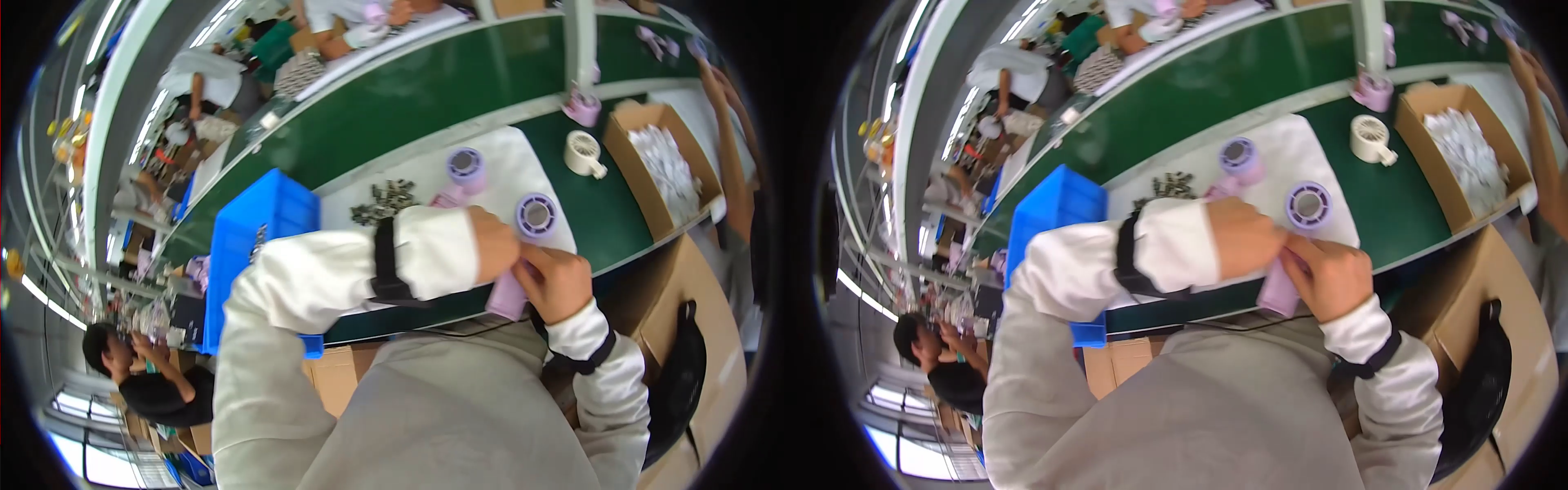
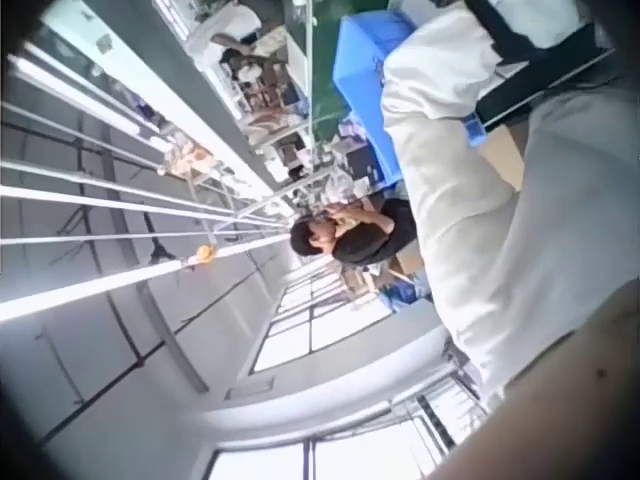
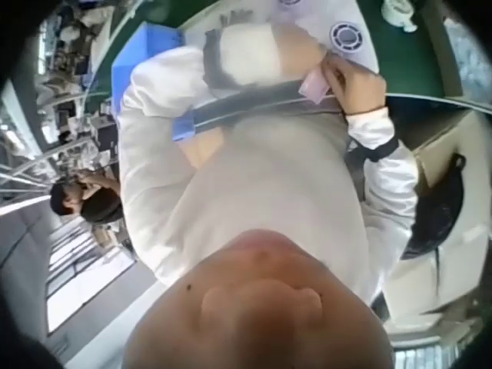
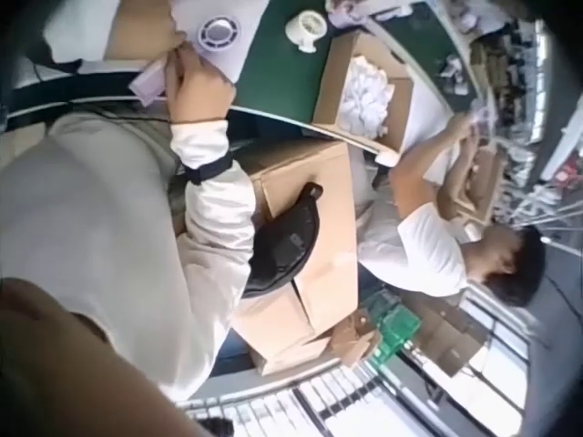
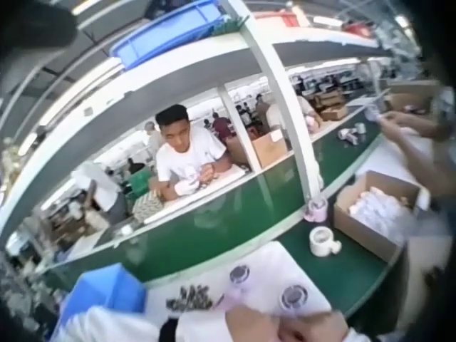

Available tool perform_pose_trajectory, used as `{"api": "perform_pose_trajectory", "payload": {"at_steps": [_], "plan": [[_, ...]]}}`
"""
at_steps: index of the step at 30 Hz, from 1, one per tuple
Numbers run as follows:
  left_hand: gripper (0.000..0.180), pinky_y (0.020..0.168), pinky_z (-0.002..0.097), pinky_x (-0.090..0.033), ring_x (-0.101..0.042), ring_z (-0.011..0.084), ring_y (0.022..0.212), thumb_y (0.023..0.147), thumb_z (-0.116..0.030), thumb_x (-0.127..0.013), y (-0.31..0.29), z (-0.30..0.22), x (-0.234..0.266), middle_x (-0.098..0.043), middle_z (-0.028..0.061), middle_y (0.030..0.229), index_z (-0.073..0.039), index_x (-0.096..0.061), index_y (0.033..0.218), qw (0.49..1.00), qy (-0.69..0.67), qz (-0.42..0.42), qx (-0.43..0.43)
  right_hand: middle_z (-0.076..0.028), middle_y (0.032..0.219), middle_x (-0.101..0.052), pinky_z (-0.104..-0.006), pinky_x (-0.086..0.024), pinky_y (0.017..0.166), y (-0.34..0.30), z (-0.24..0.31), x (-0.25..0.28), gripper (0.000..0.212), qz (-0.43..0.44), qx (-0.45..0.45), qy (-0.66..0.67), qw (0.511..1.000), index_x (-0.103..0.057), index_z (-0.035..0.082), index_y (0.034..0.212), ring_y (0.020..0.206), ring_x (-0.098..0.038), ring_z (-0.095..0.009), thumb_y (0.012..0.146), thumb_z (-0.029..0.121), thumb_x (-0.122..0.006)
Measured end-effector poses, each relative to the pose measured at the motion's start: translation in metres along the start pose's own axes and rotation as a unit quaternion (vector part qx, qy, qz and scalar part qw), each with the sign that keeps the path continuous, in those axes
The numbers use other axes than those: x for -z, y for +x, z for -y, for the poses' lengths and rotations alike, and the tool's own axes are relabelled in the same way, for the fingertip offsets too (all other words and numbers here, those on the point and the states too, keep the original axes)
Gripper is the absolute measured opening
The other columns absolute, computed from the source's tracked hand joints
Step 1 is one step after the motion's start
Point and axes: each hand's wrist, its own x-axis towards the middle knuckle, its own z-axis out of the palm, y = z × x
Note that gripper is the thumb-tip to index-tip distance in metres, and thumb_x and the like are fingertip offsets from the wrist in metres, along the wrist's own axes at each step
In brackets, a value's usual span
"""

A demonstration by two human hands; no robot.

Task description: The person picks up a circuit board from a blue bin and connects it to wires inside a pink fan housing. They then place the circuit board into the housing, fit a motor assembly onto the unit, and set the partially assembled fan on the table.

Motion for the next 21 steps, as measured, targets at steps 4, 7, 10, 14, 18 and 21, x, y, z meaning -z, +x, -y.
{"api": "perform_pose_trajectory", "payload": {"at_steps": [4, 7, 10, 14, 18, 21], "plan": [[0.016, 0.065, 0.0474, -0.053, -0.069, 0.0385, 0.076, 0.089, -0.017, -0.062, 0.018, -0.004, 0.033, -0.069, 0.0173, 0.08, -0.002, -0.065, 0.09, 0.993, -0.101, -0.01, 0.054, -0.013, 0.07, -0.067, -0.0394, -0.05, 0.055, 0.002, -0.003, 0.0, 0.016, -0.002, -0.015, 0.035, 0.999, -0.075, 0.006, 0.101, 0.058, -0.065, -0.03, 0.086, 0.012, -0.074], [0.017, 0.066, 0.0496, -0.052, -0.067, 0.0401, 0.076, 0.092, -0.019, -0.061, 0.015, -0.005, 0.013, -0.068, 0.0163, 0.081, -0.003, -0.064, 0.091, 0.976, -0.14, 0.028, 0.162, -0.012, 0.067, -0.065, -0.0363, -0.048, 0.054, 0.005, -0.014, -0.003, 0.019, 0.013, -0.075, 0.084, 0.994, -0.075, 0.003, 0.102, 0.054, -0.062, -0.026, 0.084, 0.007, -0.074], [0.018, 0.067, 0.0504, -0.052, -0.066, 0.0405, 0.076, 0.095, -0.021, -0.061, 0.002, -0.017, -0.026, -0.068, 0.0163, 0.081, -0.003, -0.063, 0.094, 0.963, -0.159, -0.06, 0.209, -0.012, 0.066, -0.062, -0.0333, -0.046, 0.053, 0.005, -0.012, -0.003, 0.02, 0.01, -0.044, 0.102, 0.994, -0.074, 0.0, 0.104, 0.053, -0.058, -0.022, 0.085, 0.005, -0.073], [0.016, 0.065, 0.0479, -0.052, -0.065, 0.0388, 0.072, 0.098, -0.021, -0.061, -0.013, -0.042, -0.044, -0.064, 0.0157, 0.081, -0.005, -0.061, 0.098, 0.923, -0.193, -0.205, 0.263, -0.011, 0.066, -0.06, -0.0307, -0.045, 0.053, 0.007, -0.005, 0.006, 0.023, 0.055, -0.039, 0.096, 0.993, -0.072, -0.001, 0.106, 0.051, -0.054, -0.019, 0.084, 0.002, -0.072], [0.015, 0.063, 0.0444, -0.052, -0.064, 0.0347, 0.069, 0.097, -0.019, -0.062, -0.007, -0.061, -0.051, -0.061, 0.0132, 0.082, -0.004, -0.06, 0.099, 0.9, -0.184, -0.292, 0.267, -0.011, 0.064, -0.059, -0.0327, -0.044, 0.052, 0.005, -0.009, 0.002, 0.025, 0.071, -0.029, 0.101, 0.992, -0.072, 0.001, 0.108, 0.051, -0.055, -0.022, 0.084, 0.004, -0.073], [0.015, 0.061, 0.042, -0.052, -0.064, 0.0313, 0.067, 0.097, -0.019, -0.064, 0.0, -0.068, -0.052, -0.058, 0.0114, 0.085, -0.004, -0.059, 0.099, 0.897, -0.141, -0.325, 0.264, -0.011, 0.064, -0.059, -0.0333, -0.044, 0.051, 0.001, -0.016, 0.001, 0.024, 0.071, -0.024, 0.114, 0.991, -0.072, 0.002, 0.108, 0.05, -0.055, -0.023, 0.084, 0.005, -0.073]]}}
